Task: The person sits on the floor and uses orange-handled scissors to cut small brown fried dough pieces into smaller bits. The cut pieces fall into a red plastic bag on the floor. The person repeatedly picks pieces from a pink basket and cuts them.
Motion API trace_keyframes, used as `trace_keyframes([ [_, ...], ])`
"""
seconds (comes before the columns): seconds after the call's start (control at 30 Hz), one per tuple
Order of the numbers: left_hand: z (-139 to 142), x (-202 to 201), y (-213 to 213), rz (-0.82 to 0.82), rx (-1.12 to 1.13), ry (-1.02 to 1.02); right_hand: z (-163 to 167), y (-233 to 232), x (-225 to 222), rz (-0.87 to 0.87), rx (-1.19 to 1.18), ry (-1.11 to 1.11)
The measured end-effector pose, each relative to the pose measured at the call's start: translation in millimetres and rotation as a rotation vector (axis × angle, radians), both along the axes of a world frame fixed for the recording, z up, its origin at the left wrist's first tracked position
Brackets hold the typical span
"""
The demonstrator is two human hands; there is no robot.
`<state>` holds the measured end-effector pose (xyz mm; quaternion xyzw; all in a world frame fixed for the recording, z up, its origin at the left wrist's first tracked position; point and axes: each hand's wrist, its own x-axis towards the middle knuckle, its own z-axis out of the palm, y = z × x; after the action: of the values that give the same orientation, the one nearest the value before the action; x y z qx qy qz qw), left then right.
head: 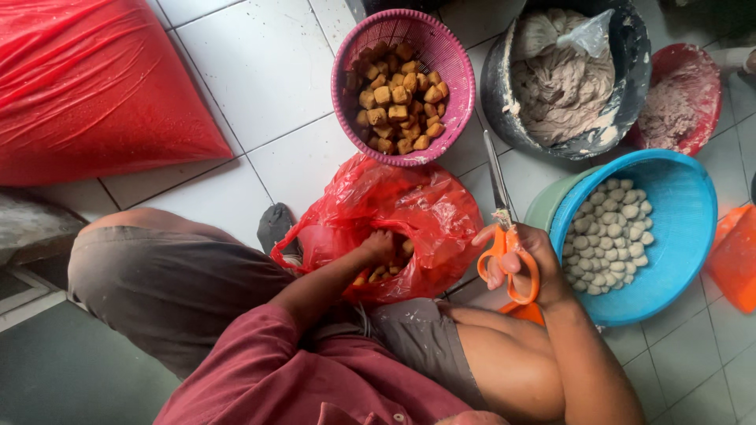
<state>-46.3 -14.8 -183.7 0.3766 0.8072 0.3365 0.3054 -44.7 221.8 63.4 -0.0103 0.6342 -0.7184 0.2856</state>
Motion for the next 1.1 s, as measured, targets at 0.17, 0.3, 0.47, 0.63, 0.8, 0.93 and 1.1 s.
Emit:
trace_keyframes([
  [0.17, -0.1, 31.4, -8.8, 0.392, -0.28, 0.283, -1.4, -0.2, 0.5, -0.001, 0.043, -0.045],
  [0.3, 9.8, 20.0, -15.7, 0.18, -0.298, -0.25, -0.8, -2.8, 1.9, -0.001, 0.033, -0.082],
  [0.47, 23.6, 15.0, -23.0, 0.256, -0.261, -0.513, -1.4, -6.7, 2.8, 0.013, -0.126, -0.137],
  [0.63, 25.9, 18.0, -27.5, 0.405, -0.177, -0.741, 4.5, -9.7, 3.9, 0.049, -0.069, -0.177],
  [0.8, 9.4, 9.2, -17.7, 0.245, -0.045, -0.728, 10.0, -13.2, 2.4, 0.069, 0.05, -0.181],
  [0.93, -3.4, -5.1, -2.8, -0.234, 0.005, -0.297, 8.6, -12.0, 3.8, 0.084, 0.012, -0.173],
  [1.1, 3.7, -15.4, 2.9, -0.25, -0.031, -0.606, 3.0, -4.4, 5.0, 0.081, 0.014, -0.175],
])
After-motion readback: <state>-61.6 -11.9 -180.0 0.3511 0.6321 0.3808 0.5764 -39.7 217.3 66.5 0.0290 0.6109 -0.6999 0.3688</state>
